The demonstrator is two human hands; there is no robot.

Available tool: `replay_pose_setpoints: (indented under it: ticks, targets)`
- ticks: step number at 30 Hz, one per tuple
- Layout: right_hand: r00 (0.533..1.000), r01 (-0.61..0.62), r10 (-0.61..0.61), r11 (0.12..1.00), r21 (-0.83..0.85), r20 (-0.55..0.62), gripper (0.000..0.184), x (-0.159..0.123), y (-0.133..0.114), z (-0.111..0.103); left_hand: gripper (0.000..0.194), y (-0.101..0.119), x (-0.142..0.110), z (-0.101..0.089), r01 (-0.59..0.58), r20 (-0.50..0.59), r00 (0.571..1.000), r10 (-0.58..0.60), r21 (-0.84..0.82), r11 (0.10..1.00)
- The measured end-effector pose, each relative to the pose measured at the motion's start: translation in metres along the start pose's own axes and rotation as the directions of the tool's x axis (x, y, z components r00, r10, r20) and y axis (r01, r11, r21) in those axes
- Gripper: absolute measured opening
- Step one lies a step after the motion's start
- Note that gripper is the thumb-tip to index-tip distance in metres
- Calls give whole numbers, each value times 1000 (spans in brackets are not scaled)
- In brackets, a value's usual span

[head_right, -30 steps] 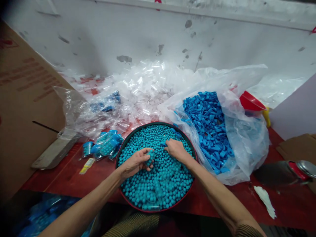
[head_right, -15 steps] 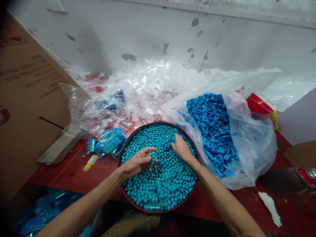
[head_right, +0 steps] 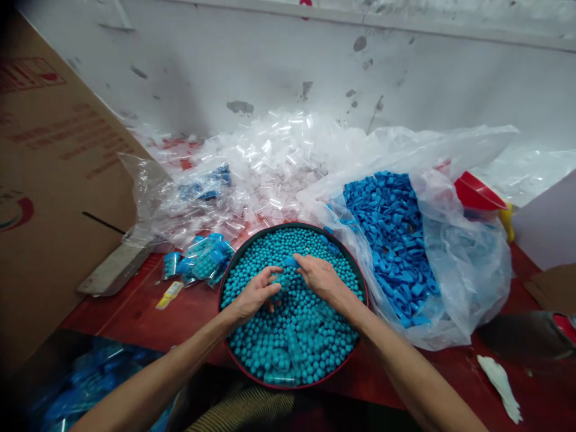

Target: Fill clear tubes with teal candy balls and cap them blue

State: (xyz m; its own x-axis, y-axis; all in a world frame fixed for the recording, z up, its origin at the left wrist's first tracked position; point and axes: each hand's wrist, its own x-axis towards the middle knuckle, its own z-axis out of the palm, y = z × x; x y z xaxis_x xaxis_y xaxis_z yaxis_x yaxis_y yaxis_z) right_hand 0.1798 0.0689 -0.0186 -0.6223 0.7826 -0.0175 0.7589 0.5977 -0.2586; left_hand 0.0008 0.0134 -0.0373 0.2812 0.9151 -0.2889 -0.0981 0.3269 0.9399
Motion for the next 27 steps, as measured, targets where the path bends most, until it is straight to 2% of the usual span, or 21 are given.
replay_pose_setpoints:
  ticks: [5,9,12,15,19,22,24,27]
  targets:
    - [989,145,-136,950,275,-53,35,-13,-24,1,41,-1,0,2,-26,3,1000,26,-66,997]
    - [992,114,-72,858,500,-101,28,-12,-26,-3,43,-2,-3,6,-50,-16,999,49,-63,997]
    - [987,67,24,831,552,-156,25,-13,-29,-3,45,0,-4,10,-78,-67,995,74,-54,995]
    - [961,68,93,831,551,-260,27,-17,-38,3,43,3,-4,14,-100,-90,991,95,-59,993]
    - [927,130,73,858,497,-369,30,-26,-43,16,37,5,-6,13,-70,-64,996,65,-75,995]
    - [939,151,34,854,498,-343,32,-28,-39,19,33,5,-7,11,-55,-63,997,52,-38,998]
    - [961,130,37,813,567,-273,31,-27,-35,15,33,8,-8,10,-62,-53,997,60,-22,998]
    - [986,4,126,636,772,-109,30,-23,-32,8,37,14,-8,10,-77,5,997,77,-8,997]
